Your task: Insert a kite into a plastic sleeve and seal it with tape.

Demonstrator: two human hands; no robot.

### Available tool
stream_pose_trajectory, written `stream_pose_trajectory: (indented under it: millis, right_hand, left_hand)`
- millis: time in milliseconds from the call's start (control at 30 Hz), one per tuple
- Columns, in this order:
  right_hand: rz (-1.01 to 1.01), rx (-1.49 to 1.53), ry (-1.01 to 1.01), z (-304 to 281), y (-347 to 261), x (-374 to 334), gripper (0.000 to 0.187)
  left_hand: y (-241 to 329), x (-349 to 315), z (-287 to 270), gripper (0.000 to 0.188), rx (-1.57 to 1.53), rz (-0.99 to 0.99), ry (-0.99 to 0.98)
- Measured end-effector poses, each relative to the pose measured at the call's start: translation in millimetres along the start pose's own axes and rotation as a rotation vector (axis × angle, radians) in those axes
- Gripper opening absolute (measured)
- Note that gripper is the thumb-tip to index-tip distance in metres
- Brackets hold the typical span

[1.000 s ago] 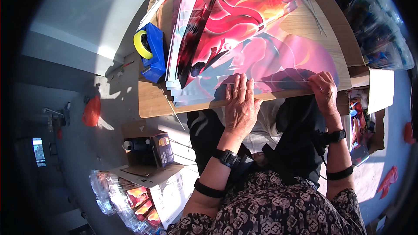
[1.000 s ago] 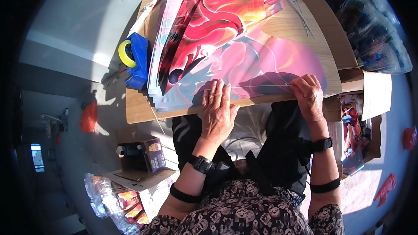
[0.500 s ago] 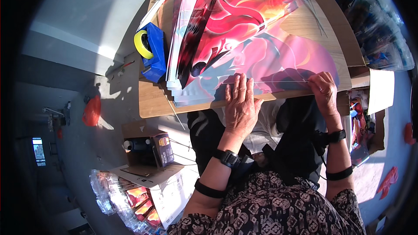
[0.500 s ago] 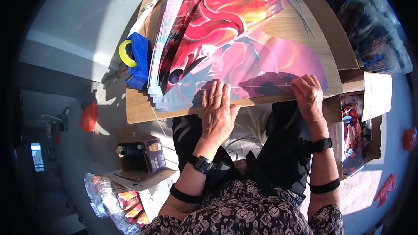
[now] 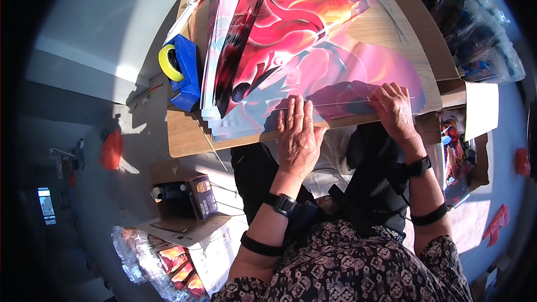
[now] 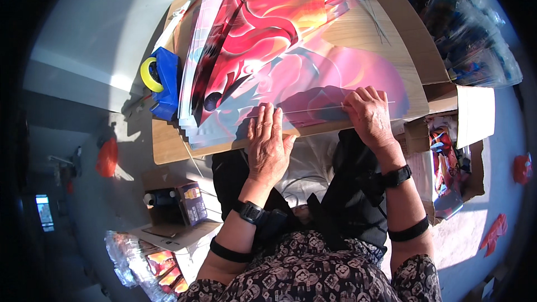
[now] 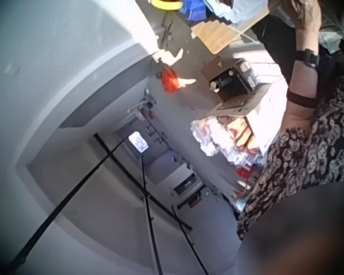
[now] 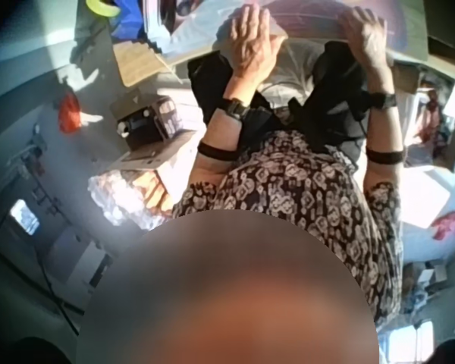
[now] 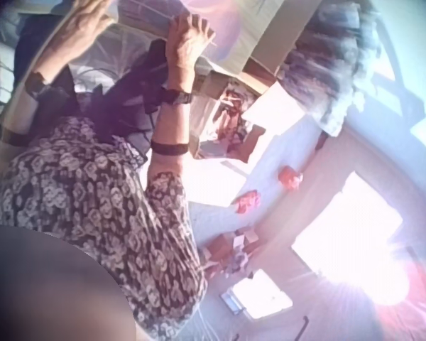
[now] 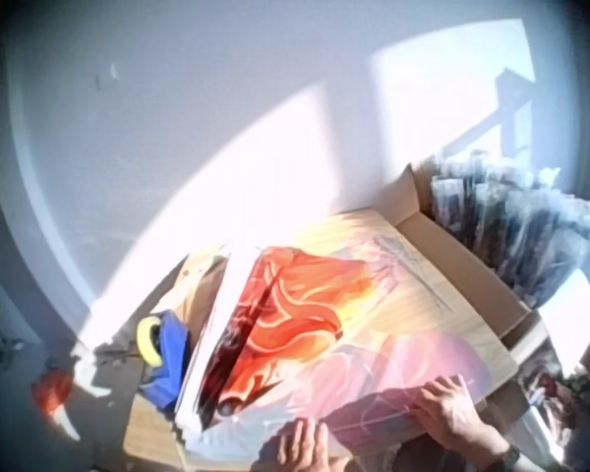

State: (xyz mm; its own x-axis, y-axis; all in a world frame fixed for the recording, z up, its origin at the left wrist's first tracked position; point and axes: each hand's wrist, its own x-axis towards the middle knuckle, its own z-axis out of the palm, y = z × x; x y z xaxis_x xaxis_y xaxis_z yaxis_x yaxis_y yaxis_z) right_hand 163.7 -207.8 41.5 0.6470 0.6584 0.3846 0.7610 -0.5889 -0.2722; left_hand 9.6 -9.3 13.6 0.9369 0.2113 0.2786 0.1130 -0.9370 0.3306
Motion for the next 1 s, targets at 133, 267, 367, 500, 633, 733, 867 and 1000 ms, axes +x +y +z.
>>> stream_pose_trajectory:
  millis: [133, 267, 367, 500, 633, 733, 867, 1000]
  right_hand:
    - [-0.066, 0.044, 0.0, 14.1, -19.2, 11.9, 0.012]
    - [-0.132, 0.092, 0.004, 32.7, -38.8, 22.1, 0.013]
    - [-0.145, 0.064, -0.015, 44.1, -50.2, 28.2, 0.013]
    - [-0.186, 0.078, -0.035, 49.5, -62.5, 35.5, 0.015]
    - [-0.22, 0.061, -0.077, 51.7, -65.9, 40.2, 0.017]
    - [-0.245, 0.028, -0.096, 51.9, -65.1, 40.8, 0.02]
    - [-0.263, 0.003, -0.112, 52.5, -65.2, 42.0, 0.022]
    - [-0.243, 0.018, -0.112, 53.4, -65.7, 42.2, 0.022]
  left_hand:
    - [-1.9, -0.4, -0.7, 0.065, 0.025, 0.009, -0.001]
    - [-2.3, 0.4, -0.1, 0.067, 0.058, 0.022, -0.006]
    - [-3.0, 1.1, 2.8, 0.068, 0.054, 0.037, -0.004]
    - [-4.7, -0.2, 2.9, 0.068, 0.045, 0.017, -0.023]
    - [-5.4, -0.5, 2.6, 0.068, 0.039, 0.007, -0.038]
    - [-5.6, -0.7, 3.7, 0.067, 0.027, 0.009, -0.028]
    - [-6.0, -1.0, 3.8, 0.067, 0.023, 0.005, -0.035]
    - [-5.6, -0.9, 5.1, 0.068, 0.02, 0.011, -0.026]
